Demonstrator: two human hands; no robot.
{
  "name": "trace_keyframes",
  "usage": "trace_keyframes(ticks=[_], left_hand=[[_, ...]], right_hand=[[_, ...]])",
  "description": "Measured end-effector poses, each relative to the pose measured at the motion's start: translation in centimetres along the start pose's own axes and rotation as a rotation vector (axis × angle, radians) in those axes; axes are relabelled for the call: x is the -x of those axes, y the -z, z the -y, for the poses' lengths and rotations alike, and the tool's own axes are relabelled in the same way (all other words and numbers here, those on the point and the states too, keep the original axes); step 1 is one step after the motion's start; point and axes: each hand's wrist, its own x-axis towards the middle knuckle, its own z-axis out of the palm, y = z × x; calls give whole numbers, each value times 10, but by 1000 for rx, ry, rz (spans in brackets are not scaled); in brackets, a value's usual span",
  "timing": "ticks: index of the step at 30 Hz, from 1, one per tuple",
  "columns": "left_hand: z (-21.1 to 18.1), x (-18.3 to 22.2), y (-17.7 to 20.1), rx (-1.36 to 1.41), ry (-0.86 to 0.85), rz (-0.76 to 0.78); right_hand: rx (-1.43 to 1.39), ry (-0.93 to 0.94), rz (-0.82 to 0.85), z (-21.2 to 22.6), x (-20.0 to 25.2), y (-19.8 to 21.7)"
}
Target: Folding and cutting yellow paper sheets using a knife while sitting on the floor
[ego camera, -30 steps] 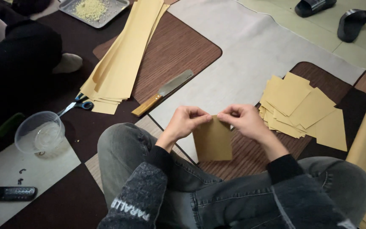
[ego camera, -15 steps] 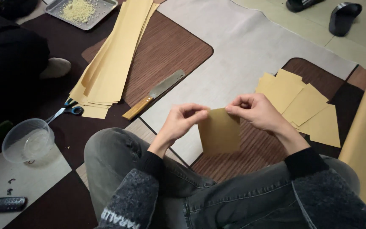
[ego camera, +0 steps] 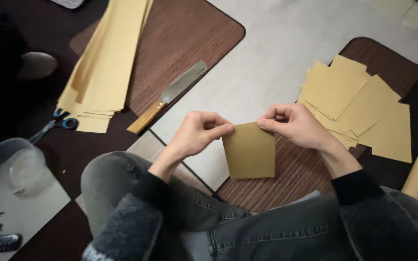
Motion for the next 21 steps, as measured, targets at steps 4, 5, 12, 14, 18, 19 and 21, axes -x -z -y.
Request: trace_keyframes(ticks=[4, 5, 12, 14, 18, 19, 21], left_hand=[[19, -15, 3, 82, 81, 37], [19, -17, 3, 90, 90, 42], [28, -27, 10, 207, 69, -66], [31, -30, 16, 225, 46, -103], [30, -29, 29, 278, 55, -204], [31, -30, 31, 277, 55, -207], [35, -28, 32, 295, 73, -223]], right_hand=[[-63, -34, -17, -21, -10, -3], [-117, -41, -41, -24, -12, -3], [-408, -172, -27, -26, -27, -20], [-298, -222, 48, -39, -26, -21], [-209, -372, 143, -47, -24, -28], [-210, -370, 145, -42, -24, -31], [-264, -392, 92, -34, -20, -39]])
